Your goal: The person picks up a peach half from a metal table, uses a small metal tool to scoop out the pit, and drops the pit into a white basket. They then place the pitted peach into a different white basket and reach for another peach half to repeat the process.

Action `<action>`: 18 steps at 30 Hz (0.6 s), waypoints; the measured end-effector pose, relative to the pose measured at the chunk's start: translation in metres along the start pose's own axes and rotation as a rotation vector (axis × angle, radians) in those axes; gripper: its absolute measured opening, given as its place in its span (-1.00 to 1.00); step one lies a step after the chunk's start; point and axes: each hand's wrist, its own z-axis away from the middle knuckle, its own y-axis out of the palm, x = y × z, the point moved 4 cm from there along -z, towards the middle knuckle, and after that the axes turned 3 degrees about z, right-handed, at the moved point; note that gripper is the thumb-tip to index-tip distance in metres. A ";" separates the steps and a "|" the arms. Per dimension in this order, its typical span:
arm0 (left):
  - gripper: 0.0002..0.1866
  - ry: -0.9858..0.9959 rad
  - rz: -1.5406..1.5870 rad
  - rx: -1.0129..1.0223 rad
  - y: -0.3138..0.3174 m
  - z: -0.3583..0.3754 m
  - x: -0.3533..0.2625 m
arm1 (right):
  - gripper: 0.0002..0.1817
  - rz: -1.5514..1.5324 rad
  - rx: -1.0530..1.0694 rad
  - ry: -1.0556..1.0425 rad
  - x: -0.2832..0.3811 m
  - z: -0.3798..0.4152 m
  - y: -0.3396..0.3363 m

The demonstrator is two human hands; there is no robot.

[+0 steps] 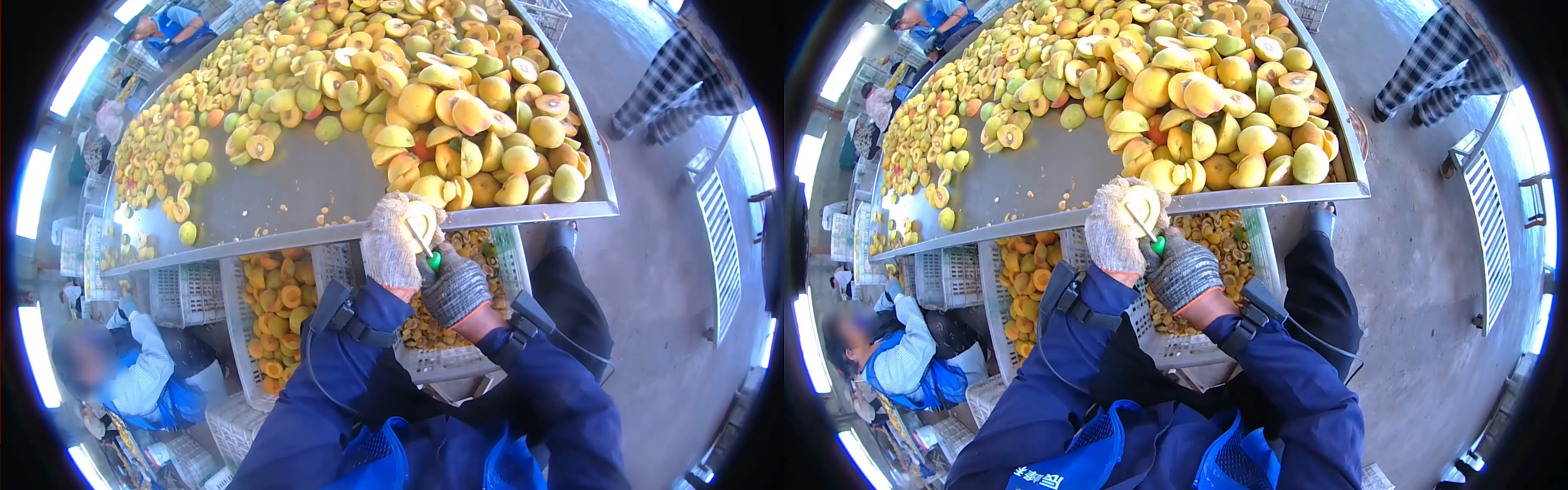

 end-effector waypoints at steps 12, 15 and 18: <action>-0.64 -0.089 -0.249 0.184 0.015 -0.003 -0.023 | -0.68 0.038 0.263 -0.278 0.009 -0.003 0.021; -0.70 -0.118 -0.301 0.286 0.012 -0.009 -0.026 | -0.66 0.532 0.172 -0.552 0.020 0.007 0.015; -0.75 -0.038 -0.523 0.425 -0.002 -0.013 -0.015 | -0.69 0.383 0.231 -0.438 0.016 0.013 0.019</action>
